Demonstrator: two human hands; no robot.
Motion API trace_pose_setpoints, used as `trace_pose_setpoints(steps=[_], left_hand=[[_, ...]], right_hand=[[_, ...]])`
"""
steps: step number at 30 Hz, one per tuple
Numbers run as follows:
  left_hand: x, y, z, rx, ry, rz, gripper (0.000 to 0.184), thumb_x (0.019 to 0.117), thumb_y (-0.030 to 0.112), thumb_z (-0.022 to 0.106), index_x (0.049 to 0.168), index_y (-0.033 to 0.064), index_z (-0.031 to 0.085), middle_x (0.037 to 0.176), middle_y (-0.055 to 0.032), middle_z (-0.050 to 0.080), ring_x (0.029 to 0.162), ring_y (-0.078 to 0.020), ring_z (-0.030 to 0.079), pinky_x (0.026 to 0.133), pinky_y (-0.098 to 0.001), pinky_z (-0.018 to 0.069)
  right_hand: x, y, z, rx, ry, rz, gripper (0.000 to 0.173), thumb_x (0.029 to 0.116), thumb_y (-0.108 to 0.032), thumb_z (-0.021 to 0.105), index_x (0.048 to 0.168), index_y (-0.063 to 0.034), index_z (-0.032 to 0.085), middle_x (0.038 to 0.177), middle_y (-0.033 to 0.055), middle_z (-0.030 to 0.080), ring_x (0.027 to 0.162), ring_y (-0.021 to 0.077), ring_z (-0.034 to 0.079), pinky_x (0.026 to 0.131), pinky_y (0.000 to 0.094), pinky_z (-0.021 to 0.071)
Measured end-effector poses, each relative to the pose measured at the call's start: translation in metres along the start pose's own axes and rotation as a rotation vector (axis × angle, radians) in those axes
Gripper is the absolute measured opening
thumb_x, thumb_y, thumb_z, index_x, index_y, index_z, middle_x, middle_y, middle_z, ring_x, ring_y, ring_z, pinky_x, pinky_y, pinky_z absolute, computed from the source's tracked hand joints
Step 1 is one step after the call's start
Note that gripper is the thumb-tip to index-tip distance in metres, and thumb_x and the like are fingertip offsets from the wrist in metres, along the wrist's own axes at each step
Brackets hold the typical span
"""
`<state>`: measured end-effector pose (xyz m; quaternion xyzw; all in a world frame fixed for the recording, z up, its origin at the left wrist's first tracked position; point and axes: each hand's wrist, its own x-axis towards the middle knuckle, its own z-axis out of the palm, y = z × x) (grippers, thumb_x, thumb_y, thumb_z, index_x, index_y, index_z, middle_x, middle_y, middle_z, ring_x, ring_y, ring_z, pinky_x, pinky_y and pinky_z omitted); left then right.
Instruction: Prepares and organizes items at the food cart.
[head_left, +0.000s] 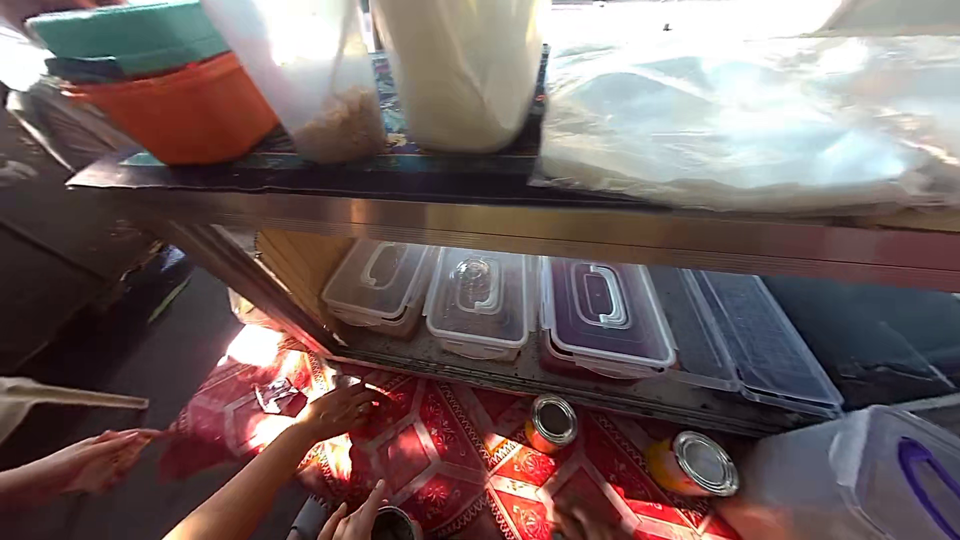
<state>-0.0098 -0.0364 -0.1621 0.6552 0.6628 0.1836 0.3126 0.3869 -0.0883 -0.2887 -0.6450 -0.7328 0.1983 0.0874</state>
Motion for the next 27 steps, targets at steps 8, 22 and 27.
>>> trace_pose_setpoints(steps=[8, 22, 27], left_hand=[[-0.056, 0.018, -0.024, -0.082, 0.014, -0.079, 0.101, 0.0654, 0.038, 0.092, 0.143, -0.0091, 0.049, 0.147, -0.0261, 0.052, 0.136, -0.0387, 0.051, 0.113, -0.0571, 0.0377], [-0.115, -0.033, -0.038, -0.046, 0.185, -0.077, 0.103, 0.0680, 0.042, 0.092, 0.146, -0.0066, 0.045, 0.135, -0.0245, 0.062, 0.126, -0.0376, 0.060, 0.117, -0.0557, 0.0343], [-0.092, -0.018, -0.033, -0.005, 0.064, 0.113, 0.102, 0.0693, 0.039, 0.093, 0.148, -0.0046, 0.045, 0.133, -0.0220, 0.065, 0.124, -0.0381, 0.062, 0.119, -0.0612, 0.0293]], right_hand=[[0.179, -0.171, 0.046, 0.050, -0.226, -0.133, 0.050, 0.1018, -0.027, 0.057, 0.148, -0.0076, 0.053, 0.156, 0.0240, 0.044, 0.142, 0.0429, 0.045, 0.115, 0.0571, 0.0392], [0.122, -0.261, 0.098, 0.075, -0.398, -0.600, 0.053, 0.0937, -0.005, 0.062, 0.144, -0.0231, 0.061, 0.155, 0.0092, 0.051, 0.139, 0.0393, 0.050, 0.107, 0.0634, 0.0440], [0.035, -0.111, 0.033, 0.043, -0.078, -0.363, 0.050, 0.0893, -0.004, 0.068, 0.137, -0.0203, 0.069, 0.139, 0.0176, 0.064, 0.122, 0.0459, 0.062, 0.099, 0.0669, 0.0494]])
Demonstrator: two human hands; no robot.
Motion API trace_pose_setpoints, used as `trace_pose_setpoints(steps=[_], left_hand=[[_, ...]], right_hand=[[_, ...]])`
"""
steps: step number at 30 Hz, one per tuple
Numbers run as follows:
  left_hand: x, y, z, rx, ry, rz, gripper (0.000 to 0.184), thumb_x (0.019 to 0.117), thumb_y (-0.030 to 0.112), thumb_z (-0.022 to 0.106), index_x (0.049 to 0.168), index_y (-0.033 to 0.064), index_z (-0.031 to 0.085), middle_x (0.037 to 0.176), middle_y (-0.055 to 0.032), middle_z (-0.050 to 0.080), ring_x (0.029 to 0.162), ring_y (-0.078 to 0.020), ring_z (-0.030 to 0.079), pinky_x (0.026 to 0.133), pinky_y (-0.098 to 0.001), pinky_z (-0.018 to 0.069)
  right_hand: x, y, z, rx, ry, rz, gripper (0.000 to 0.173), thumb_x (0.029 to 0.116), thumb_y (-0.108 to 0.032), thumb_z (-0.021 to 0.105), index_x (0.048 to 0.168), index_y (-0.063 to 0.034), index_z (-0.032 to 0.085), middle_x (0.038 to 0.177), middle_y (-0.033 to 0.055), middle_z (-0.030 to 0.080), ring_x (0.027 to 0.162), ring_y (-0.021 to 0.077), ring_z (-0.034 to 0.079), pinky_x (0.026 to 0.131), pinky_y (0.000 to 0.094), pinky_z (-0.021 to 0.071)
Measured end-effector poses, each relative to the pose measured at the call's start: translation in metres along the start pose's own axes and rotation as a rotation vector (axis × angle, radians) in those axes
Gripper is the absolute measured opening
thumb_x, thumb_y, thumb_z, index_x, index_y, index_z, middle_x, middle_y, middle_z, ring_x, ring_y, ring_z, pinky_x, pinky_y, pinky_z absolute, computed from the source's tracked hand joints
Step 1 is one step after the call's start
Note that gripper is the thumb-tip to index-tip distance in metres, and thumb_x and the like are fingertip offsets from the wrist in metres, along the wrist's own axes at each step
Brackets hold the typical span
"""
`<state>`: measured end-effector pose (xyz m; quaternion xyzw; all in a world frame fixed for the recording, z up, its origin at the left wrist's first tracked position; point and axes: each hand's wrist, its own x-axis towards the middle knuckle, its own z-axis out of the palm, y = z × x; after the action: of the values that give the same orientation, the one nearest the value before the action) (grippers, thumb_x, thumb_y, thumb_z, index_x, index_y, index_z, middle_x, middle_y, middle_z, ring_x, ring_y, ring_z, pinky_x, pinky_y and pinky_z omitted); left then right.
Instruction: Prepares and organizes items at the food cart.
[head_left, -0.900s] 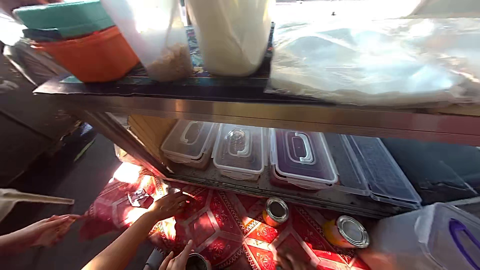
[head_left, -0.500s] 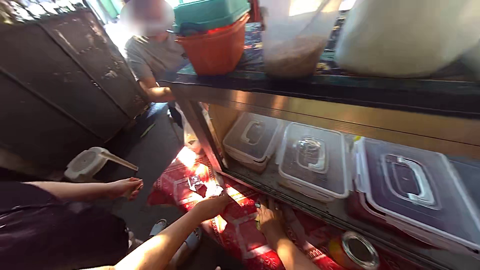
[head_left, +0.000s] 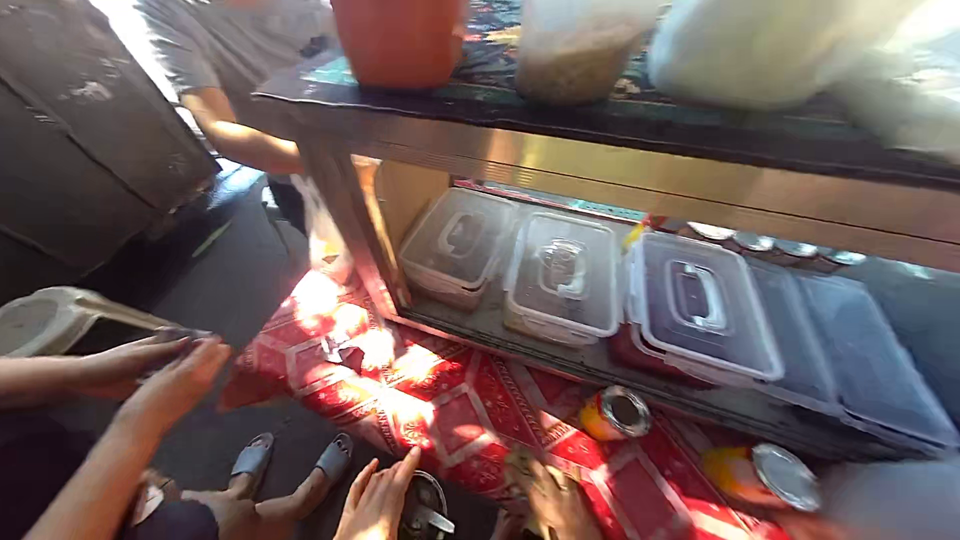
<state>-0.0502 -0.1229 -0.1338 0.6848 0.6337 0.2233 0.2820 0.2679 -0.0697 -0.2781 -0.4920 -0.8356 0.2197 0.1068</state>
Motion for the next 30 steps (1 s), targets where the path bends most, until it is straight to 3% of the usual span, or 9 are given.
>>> trace_pose_setpoints(steps=[3, 6, 8, 11, 14, 19, 23, 26, 30], left_hand=[[0.025, 0.010, 0.006, 0.006, -0.010, 0.122, 0.101, 0.0700, 0.037, 0.093, 0.147, -0.0077, 0.045, 0.131, -0.0264, 0.065, 0.120, -0.0445, 0.062, 0.115, -0.0637, 0.0331], [0.049, 0.034, 0.021, -0.015, -0.116, 0.239, 0.099, 0.0721, 0.035, 0.092, 0.148, -0.0074, 0.044, 0.131, -0.0285, 0.064, 0.119, -0.0485, 0.062, 0.112, -0.0669, 0.0352], [0.069, 0.056, 0.039, -0.013, -0.231, 0.327, 0.097, 0.0736, 0.035, 0.091, 0.149, -0.0038, 0.044, 0.132, -0.0260, 0.064, 0.123, -0.0460, 0.060, 0.114, -0.0649, 0.0358], [0.100, 0.097, 0.076, 0.022, -0.349, 0.478, 0.095, 0.0752, 0.041, 0.089, 0.151, 0.0028, 0.046, 0.133, -0.0204, 0.065, 0.127, -0.0400, 0.059, 0.116, -0.0588, 0.0372], [0.134, 0.138, 0.122, 0.105, -0.521, 0.599, 0.102, 0.0748, 0.042, 0.089, 0.157, 0.0097, 0.039, 0.138, -0.0171, 0.062, 0.133, -0.0388, 0.053, 0.118, -0.0558, 0.0334], [0.173, 0.162, 0.198, 0.170, -0.582, 0.784, 0.101, 0.0735, 0.036, 0.089, 0.157, 0.0098, 0.039, 0.136, -0.0224, 0.062, 0.130, -0.0434, 0.055, 0.114, -0.0612, 0.0349], [0.171, 0.146, 0.196, 0.149, -0.443, 0.656, 0.095, 0.0708, 0.036, 0.091, 0.151, 0.0089, 0.048, 0.131, -0.0197, 0.066, 0.125, -0.0426, 0.059, 0.109, -0.0626, 0.0418], [0.170, 0.131, 0.166, 0.178, -0.487, 0.435, 0.093, 0.0739, 0.035, 0.090, 0.151, 0.0063, 0.047, 0.136, -0.0216, 0.063, 0.130, -0.0464, 0.054, 0.112, -0.0638, 0.0374], [0.173, 0.098, 0.146, 0.136, -0.402, 0.285, 0.104, 0.0690, 0.040, 0.094, 0.151, 0.0016, 0.044, 0.137, -0.0255, 0.061, 0.130, -0.0505, 0.052, 0.111, -0.0665, 0.0375]], right_hand=[[-0.077, 0.062, -0.041, -0.132, 0.077, 0.335, 0.045, 0.0915, -0.009, 0.068, 0.136, -0.0129, 0.068, 0.138, 0.0262, 0.061, 0.123, 0.0523, 0.059, 0.101, 0.0696, 0.0466], [-0.119, 0.110, -0.066, -0.220, 0.108, 0.608, 0.050, 0.0921, -0.012, 0.063, 0.142, -0.0174, 0.064, 0.148, 0.0228, 0.054, 0.133, 0.0498, 0.052, 0.106, 0.0686, 0.0431], [-0.126, 0.128, -0.080, -0.272, 0.296, 0.591, 0.044, 0.0891, -0.011, 0.067, 0.133, -0.0132, 0.070, 0.137, 0.0230, 0.063, 0.123, 0.0499, 0.059, 0.099, 0.0668, 0.0483], [-0.121, 0.122, -0.114, -0.295, 0.558, 0.497, 0.038, 0.0940, -0.005, 0.062, 0.131, -0.0105, 0.071, 0.129, 0.0245, 0.066, 0.109, 0.0519, 0.065, 0.090, 0.0665, 0.0529], [-0.136, 0.114, -0.130, -0.280, 0.571, 0.556, 0.043, 0.0945, -0.004, 0.061, 0.136, -0.0101, 0.067, 0.130, 0.0258, 0.065, 0.108, 0.0525, 0.064, 0.089, 0.0656, 0.0534], [-0.172, 0.104, -0.137, -0.126, 0.497, 0.699, 0.040, 0.0996, -0.008, 0.058, 0.139, -0.0029, 0.064, 0.130, 0.0323, 0.062, 0.111, 0.0571, 0.061, 0.095, 0.0682, 0.0488], [-0.186, 0.110, -0.123, -0.112, 0.489, 0.685, 0.039, 0.1035, -0.015, 0.054, 0.141, -0.0082, 0.063, 0.130, 0.0281, 0.063, 0.112, 0.0505, 0.063, 0.096, 0.0624, 0.0499], [-0.180, 0.117, -0.108, -0.077, 0.510, 0.612, 0.038, 0.1045, -0.017, 0.053, 0.141, -0.0107, 0.063, 0.129, 0.0256, 0.064, 0.115, 0.0464, 0.062, 0.099, 0.0591, 0.0497], [-0.145, 0.118, -0.106, -0.042, 0.515, 0.523, 0.041, 0.0987, -0.012, 0.062, 0.139, -0.0115, 0.065, 0.128, 0.0233, 0.066, 0.111, 0.0463, 0.065, 0.094, 0.0603, 0.0533]])
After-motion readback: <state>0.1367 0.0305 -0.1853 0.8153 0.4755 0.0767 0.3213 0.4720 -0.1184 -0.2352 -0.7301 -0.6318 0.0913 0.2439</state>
